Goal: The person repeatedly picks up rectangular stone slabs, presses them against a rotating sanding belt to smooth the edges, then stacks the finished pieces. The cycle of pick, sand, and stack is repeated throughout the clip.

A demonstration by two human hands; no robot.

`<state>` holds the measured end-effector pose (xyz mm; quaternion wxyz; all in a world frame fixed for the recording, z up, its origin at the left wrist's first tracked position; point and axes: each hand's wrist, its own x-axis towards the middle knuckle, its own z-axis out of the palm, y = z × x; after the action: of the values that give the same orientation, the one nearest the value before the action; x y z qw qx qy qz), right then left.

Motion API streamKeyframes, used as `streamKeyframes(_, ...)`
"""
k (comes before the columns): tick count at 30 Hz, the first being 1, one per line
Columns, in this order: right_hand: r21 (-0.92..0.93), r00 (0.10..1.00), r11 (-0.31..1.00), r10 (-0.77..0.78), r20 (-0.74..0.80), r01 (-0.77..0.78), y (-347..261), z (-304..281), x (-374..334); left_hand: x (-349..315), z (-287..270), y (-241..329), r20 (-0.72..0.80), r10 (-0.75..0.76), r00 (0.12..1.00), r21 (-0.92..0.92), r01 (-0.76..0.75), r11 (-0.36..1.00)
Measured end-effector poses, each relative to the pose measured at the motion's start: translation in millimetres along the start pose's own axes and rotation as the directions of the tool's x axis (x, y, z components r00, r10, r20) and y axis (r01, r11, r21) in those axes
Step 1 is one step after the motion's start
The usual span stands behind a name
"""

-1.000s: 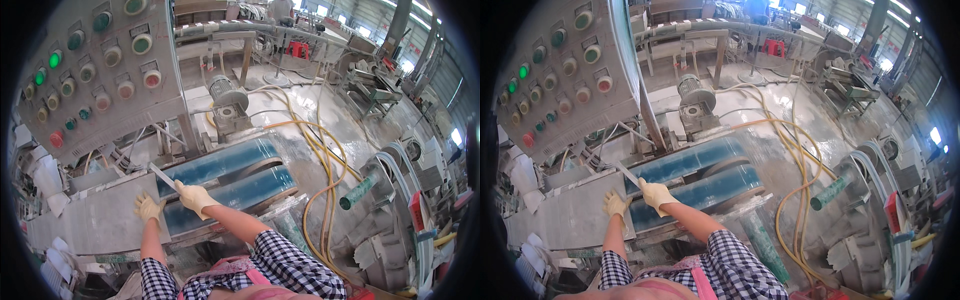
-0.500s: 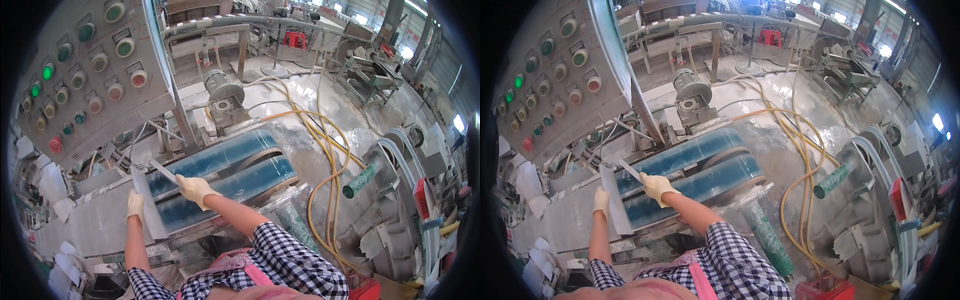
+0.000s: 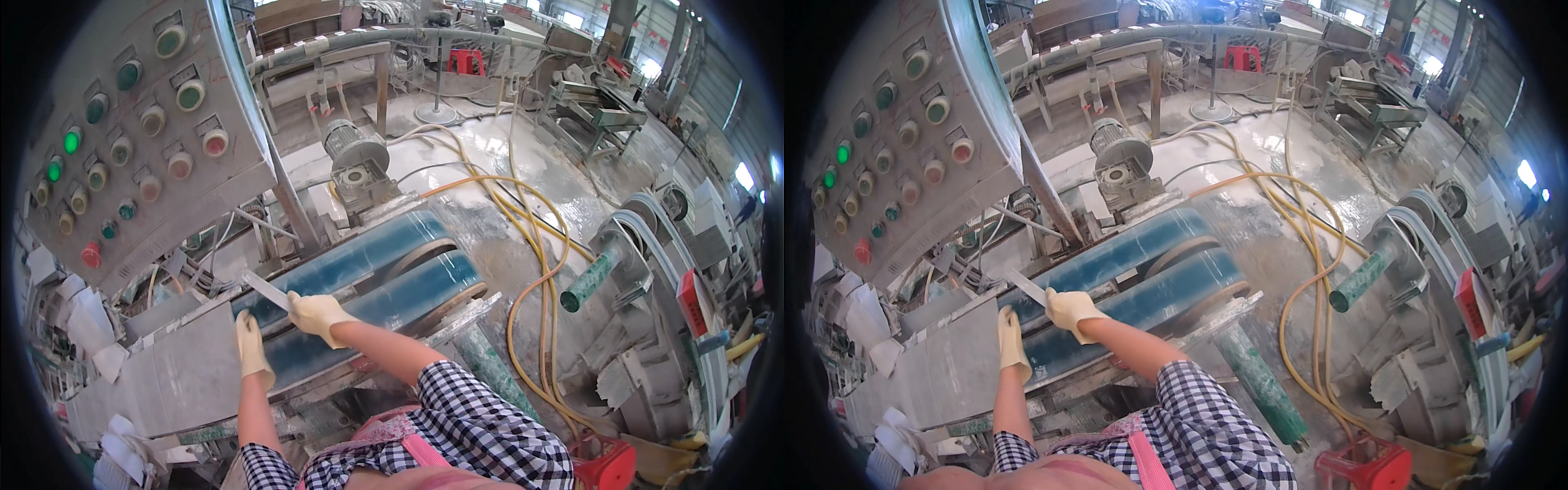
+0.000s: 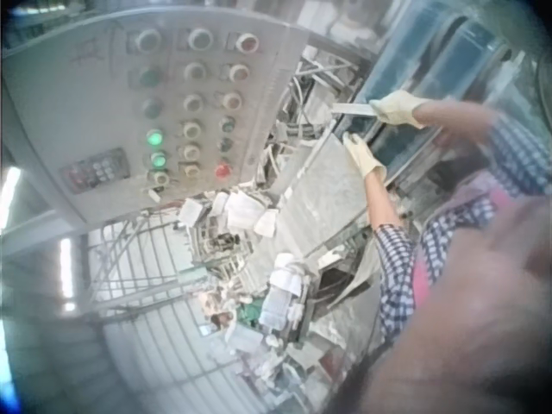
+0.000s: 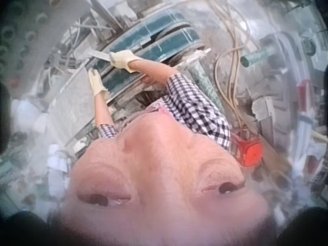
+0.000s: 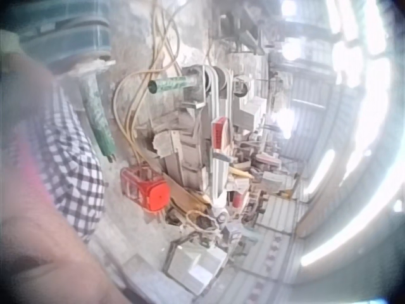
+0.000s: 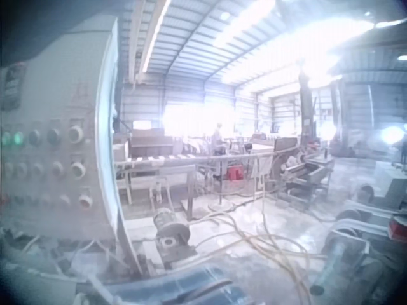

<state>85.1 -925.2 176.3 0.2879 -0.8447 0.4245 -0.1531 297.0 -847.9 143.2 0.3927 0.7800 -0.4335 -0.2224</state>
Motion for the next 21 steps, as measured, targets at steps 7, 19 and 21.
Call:
streamKeyframes(7, 0.074, 0.994, 0.992, 0.102, -0.031, -0.099, -15.0, -6.5, -5.7, 17.5, -35.1, -48.6, -0.233, -0.261, 0.937, 0.814, 0.335, 0.474)
streamKeyframes(19, 0.029, 0.997, 0.999, -0.014, -0.080, 0.016, 5.9, 2.4, 0.2, 41.4, -34.9, -57.8, -0.086, -0.312, 0.946, 0.855, 0.230, 0.464)
streamKeyframes(21, 0.027, 0.999, 1.000, -0.004, -0.037, 0.005, 9.8, 2.8, 1.2, 48.0, -40.1, -69.7, -0.034, -0.264, 0.964, 0.787, 0.189, 0.587)
